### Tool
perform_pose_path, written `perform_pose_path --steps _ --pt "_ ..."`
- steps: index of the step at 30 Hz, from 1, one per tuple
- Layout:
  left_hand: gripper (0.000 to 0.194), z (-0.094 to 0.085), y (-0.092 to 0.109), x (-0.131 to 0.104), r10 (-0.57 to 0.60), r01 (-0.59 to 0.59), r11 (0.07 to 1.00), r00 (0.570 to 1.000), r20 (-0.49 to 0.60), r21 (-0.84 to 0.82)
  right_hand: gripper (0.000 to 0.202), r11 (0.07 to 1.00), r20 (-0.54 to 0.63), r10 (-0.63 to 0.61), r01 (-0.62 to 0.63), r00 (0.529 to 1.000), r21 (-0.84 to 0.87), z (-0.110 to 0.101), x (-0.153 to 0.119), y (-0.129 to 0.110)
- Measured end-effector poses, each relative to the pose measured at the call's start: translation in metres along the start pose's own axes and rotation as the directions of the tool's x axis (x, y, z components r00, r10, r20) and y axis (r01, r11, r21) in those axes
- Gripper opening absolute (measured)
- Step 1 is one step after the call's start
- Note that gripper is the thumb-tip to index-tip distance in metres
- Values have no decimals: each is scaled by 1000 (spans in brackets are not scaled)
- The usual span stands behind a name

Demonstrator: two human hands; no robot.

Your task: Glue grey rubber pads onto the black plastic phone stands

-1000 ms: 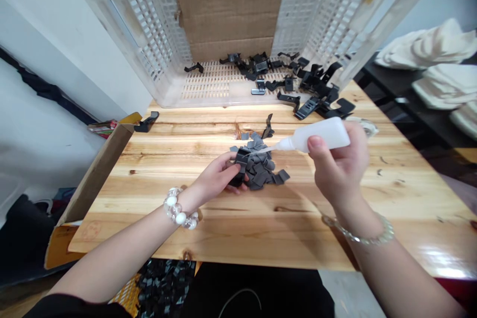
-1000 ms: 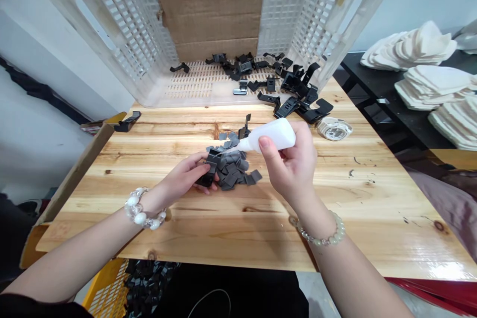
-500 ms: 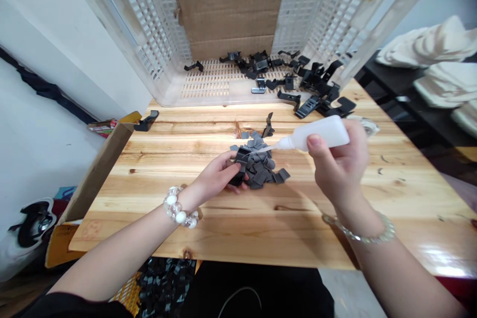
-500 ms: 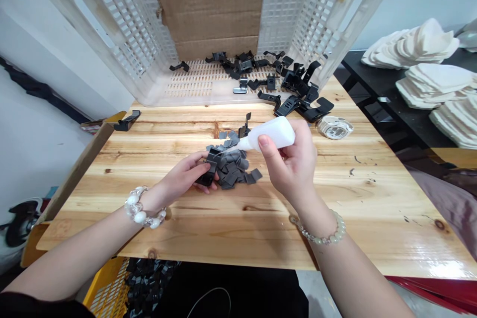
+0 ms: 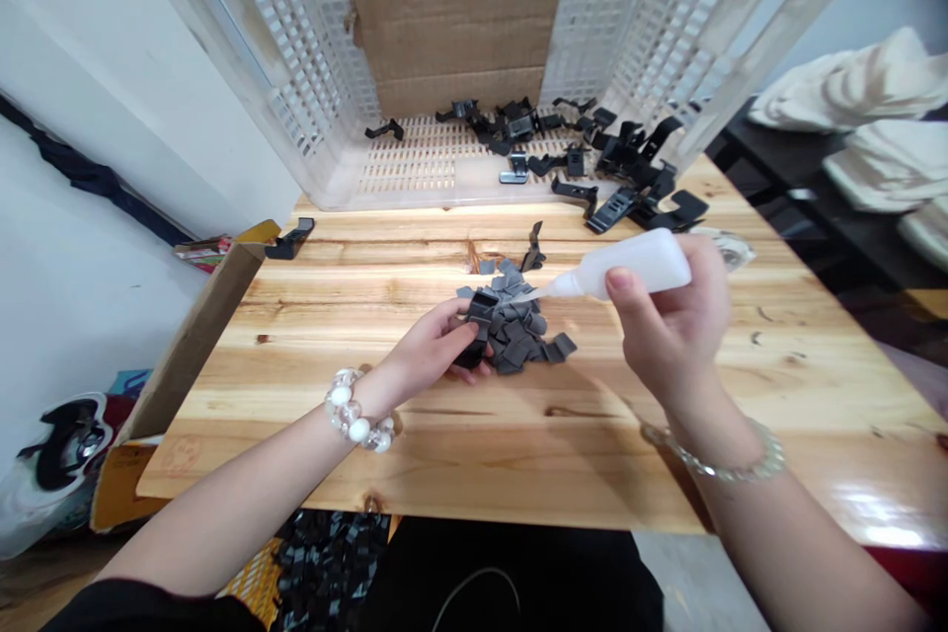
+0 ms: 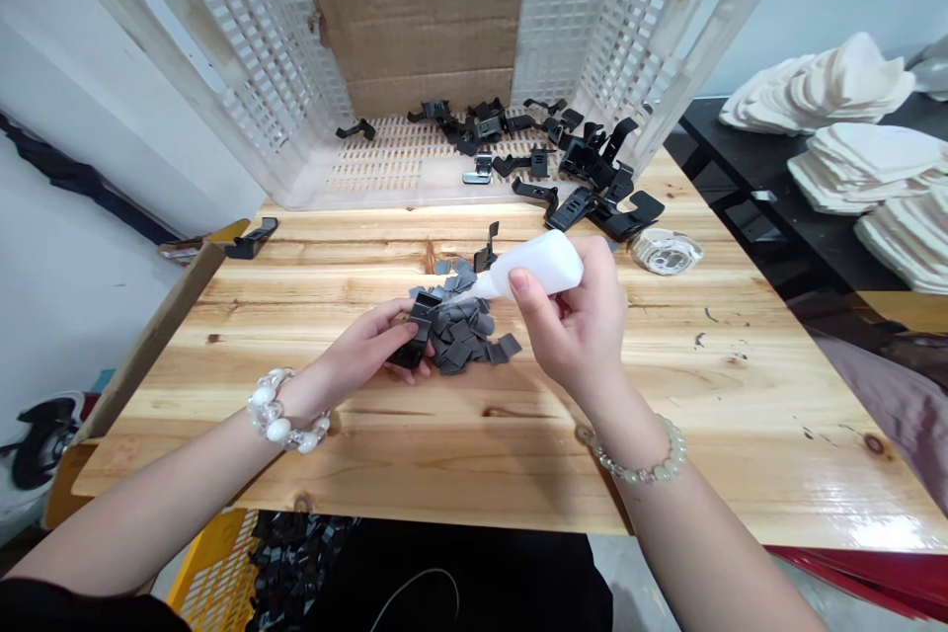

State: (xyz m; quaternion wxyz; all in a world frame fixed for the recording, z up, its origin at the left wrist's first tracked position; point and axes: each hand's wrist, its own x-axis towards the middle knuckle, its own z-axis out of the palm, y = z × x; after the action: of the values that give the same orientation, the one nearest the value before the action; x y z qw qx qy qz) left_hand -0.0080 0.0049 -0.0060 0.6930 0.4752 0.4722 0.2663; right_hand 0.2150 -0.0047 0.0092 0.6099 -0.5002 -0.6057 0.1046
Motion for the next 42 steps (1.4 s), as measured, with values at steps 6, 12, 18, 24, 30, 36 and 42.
perform_pose_path --steps 6,12,18,24,30,36,42 --pt "18 2 2 -1 -5 5 1000 1000 -16 12 25 998 -5 -61 61 998 -6 1 0 -1" --pt "18 1 2 0 -22 22 1000 1000 -22 18 26 999 -45 -38 40 998 33 0 1 -1" --pt "24 0 0 0 -25 25 999 1000 -11 40 23 993 -35 -116 115 993 -36 1 0 1" --pt "42 -1 0 1 -7 7 999 1000 -10 47 20 954 2 -246 242 969 -180 1 -1 -3" --pt "53 1 1 1 -30 31 999 998 -60 21 18 917 26 -332 329 943 -224 2 -3 -8" --pt "51 1 0 2 -29 29 1000 999 -44 3 17 881 73 -398 404 914 -247 1 -3 -7" --pt "51 0 -2 4 -15 15 1000 999 -39 -15 17 889 82 -405 414 910 -199 2 -4 -8"
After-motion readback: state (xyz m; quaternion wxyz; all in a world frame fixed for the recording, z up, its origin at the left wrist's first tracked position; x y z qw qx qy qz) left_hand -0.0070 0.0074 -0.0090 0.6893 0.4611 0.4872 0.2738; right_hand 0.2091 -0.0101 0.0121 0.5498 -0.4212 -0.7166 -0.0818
